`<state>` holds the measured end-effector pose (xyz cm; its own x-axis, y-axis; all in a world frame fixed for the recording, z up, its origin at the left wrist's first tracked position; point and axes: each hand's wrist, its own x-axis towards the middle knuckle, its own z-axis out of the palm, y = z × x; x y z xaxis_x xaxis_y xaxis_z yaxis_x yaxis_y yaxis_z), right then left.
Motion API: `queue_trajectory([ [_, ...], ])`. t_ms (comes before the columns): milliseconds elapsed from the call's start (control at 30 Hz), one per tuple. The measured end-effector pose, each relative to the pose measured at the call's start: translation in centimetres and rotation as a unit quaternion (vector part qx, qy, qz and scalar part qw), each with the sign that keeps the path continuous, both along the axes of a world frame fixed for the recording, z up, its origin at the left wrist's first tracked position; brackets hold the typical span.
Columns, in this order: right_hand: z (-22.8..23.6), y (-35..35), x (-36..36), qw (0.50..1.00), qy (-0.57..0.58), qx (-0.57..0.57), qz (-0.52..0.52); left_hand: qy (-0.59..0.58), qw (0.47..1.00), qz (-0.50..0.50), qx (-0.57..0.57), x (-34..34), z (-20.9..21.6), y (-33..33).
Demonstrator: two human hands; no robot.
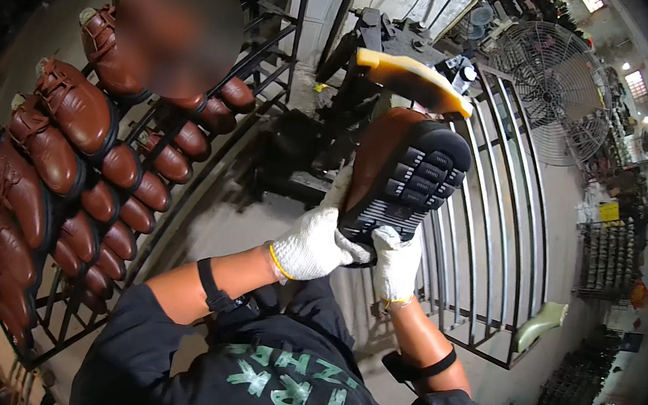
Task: The recorder is assembling shoes by attaching shoe lasts and uppers into a machine to secure the soles.
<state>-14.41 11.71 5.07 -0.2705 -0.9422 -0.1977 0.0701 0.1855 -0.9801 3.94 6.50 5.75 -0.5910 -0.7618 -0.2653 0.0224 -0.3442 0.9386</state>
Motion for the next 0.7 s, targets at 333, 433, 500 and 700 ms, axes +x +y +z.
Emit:
queue_trajectory([
  [333, -6.6, 4.2, 1.9, 0.885, -0.013, 0.099, 0.455, 0.042, 0.983, -0.008, 0.176, 15.0, -9.1, 5.6],
  [433, -4.6, -1.0, 3.9, 0.885, -0.180, 0.110, 0.416, -0.236, 0.952, 0.173, 0.088, 13.6, -3.0, 4.2],
  [500, -4.9, -0.6, 5.4, 0.918, -0.167, 0.057, 0.355, -0.274, 0.934, 0.230, 0.013, 12.2, -0.7, 5.9],
  [700, -7.6, -4.6, 7.9, 0.888, -0.173, -0.021, 0.426, -0.256, 0.877, 0.348, -0.211, 13.0, -0.1, 7.2],
])
